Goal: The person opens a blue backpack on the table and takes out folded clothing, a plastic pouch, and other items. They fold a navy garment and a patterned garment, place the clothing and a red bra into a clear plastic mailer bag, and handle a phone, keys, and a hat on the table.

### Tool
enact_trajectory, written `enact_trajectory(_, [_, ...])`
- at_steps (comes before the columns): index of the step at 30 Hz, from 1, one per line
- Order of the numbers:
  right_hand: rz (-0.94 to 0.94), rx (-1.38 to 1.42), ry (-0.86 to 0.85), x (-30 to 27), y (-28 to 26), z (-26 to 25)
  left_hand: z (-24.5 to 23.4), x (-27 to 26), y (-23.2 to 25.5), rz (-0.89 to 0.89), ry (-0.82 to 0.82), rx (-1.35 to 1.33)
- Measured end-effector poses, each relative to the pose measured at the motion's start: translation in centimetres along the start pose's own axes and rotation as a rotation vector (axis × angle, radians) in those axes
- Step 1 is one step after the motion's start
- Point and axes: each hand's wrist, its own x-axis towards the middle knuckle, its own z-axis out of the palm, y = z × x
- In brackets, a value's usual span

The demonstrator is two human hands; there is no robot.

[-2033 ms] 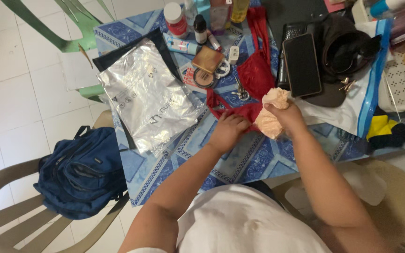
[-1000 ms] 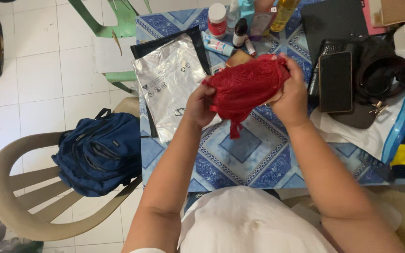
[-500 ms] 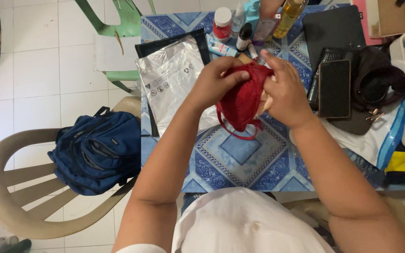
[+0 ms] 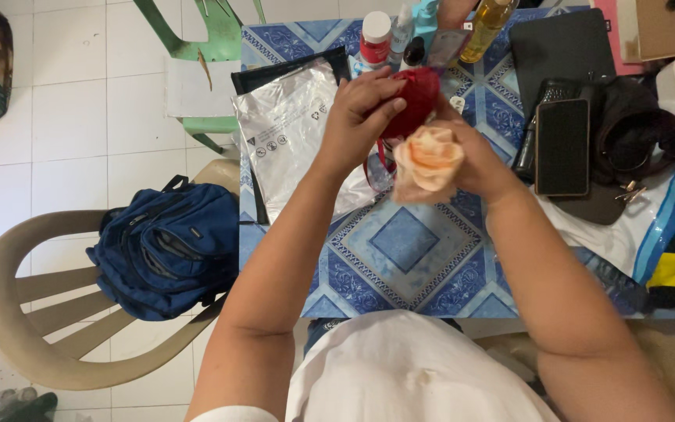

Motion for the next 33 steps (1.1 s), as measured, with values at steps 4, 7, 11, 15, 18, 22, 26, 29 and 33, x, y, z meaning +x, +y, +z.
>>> enact_trajectory(4, [-0.107,-0.043,0.068,1.4,0.1,0.4,0.8,-1.2,-1.3,-0.333,-0.073,-0.335])
enact_trajectory(7, [-0.036,-0.041,0.046,1.7,0.7,-1.1,0.4,-1.9,-1.9,-0.35,-0.117,-0.483])
enact_trajectory(11, [0.111,-0.043,0.077,0.9,2.3,-3.2,0.4,-3.2,-2.5,-0.446,-0.151,-0.716])
enact_trajectory(15, [0.025,0.153,0.19,0.1,2.3,-3.4,-0.6,-2.9,-2.9,-0.49,0.063,-0.875])
enact_trajectory(18, [-0.003,0.377,0.151,-1.4,1.6,-3.2,-1.8,-2.5,-2.6,-0.394,0.175,-0.9])
enact_trajectory(22, [-0.044,0.503,0.119,-1.8,2.8,-3.9,-1.6,-2.5,-0.8,-0.427,0.096,-0.946])
enact_trajectory(26, [-0.09,0.648,0.012,-1.0,5.4,-5.6,-0.2,-3.3,0.5,-0.527,-0.012,-1.17])
enact_trajectory(29, [-0.209,0.738,-0.028,-0.7,6.5,-6.1,0.0,-3.2,-0.7,-0.517,0.006,-0.994])
enact_trajectory(33, [-0.052,0.623,0.14,-1.2,6.9,-6.3,-0.7,-3.6,-3.6,-0.497,0.043,-0.71])
